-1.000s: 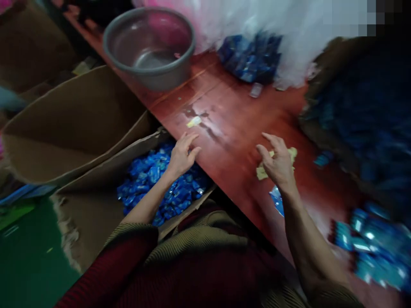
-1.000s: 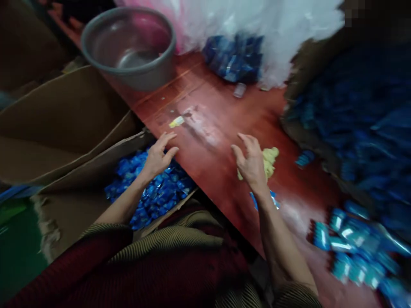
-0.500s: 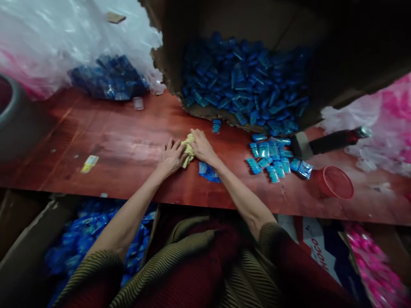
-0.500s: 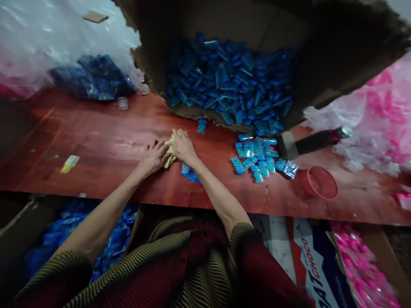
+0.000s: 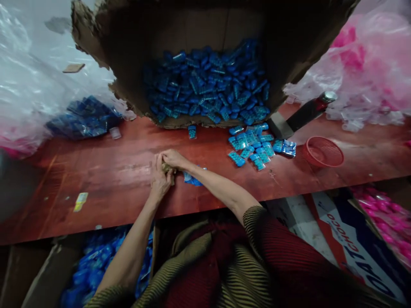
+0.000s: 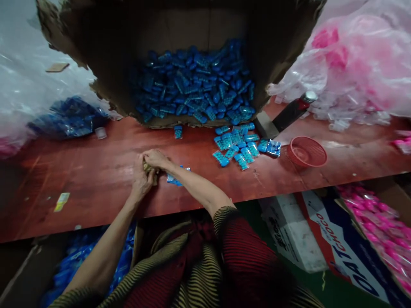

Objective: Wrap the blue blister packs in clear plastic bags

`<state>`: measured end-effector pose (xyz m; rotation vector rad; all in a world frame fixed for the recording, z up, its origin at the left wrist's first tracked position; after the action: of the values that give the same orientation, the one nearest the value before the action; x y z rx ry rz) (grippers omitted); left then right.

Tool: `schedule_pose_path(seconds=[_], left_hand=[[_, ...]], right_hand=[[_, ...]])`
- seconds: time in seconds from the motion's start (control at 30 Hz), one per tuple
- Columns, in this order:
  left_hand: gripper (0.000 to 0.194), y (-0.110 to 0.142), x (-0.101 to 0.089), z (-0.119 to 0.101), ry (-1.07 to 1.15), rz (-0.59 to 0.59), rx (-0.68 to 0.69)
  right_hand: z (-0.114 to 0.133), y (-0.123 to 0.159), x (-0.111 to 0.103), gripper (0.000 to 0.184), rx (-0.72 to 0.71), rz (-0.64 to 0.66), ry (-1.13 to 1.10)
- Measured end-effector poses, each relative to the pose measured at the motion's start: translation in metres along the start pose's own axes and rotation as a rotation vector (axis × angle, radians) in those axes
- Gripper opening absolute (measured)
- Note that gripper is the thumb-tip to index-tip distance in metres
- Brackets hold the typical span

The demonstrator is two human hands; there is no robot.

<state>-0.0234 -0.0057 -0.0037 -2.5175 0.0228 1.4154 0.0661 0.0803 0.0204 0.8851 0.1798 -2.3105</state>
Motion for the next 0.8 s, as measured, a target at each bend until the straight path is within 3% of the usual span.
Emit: schedule_pose_path(seconds=[0.13,0.23,0.33,0.43,0.53,0.63,0.8], left_hand=[[0.057,-0.003,0.007,-0.006,-0.107,0.099,-0.016],[0.046,-0.002,0.005,-0.013,-0.223,0.175,-0.067],[0.042,0.001,0.001,-0.019,-0.278,0.126,-0.172],[0.041,0.009,-0.002,-0.022,-0.281,0.001,-0.322],[0.044,0.019,-0.003,-0.026,-0.271,-0.081,-0.368],[0.047,0.027,-0.006,-0.026,-0.272,-0.083,-0.337],[0.041,0.03,-0.014,-0.021,-0.334,-0.004,-0.38]], right_hand=[[-0.006,0.026,-0.021,0.027,-0.057,0.05,-0.018],[-0.014,0.076,-0.037,0.029,-0.077,-0.076,0.086],[-0.026,0.134,-0.039,0.029,0.072,-0.169,0.298],[-0.036,0.174,-0.021,0.03,0.175,-0.14,0.445],[-0.042,0.187,-0.002,0.027,0.22,-0.194,0.51],[-0.044,0.185,0.008,0.024,0.236,-0.26,0.503],[-0.04,0.186,0.0,0.025,0.273,-0.271,0.438]])
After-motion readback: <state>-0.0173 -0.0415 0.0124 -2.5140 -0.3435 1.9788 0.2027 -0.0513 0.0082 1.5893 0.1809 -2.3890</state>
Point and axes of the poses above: each hand's wrist, its own y-axis away from the middle knuckle, its own x-axis out of the palm, z = x × y, the point moved 2 cm from there along -y, towards the middle knuckle, and after that the axes turned 9 degrees about z, right-handed, at the moved point
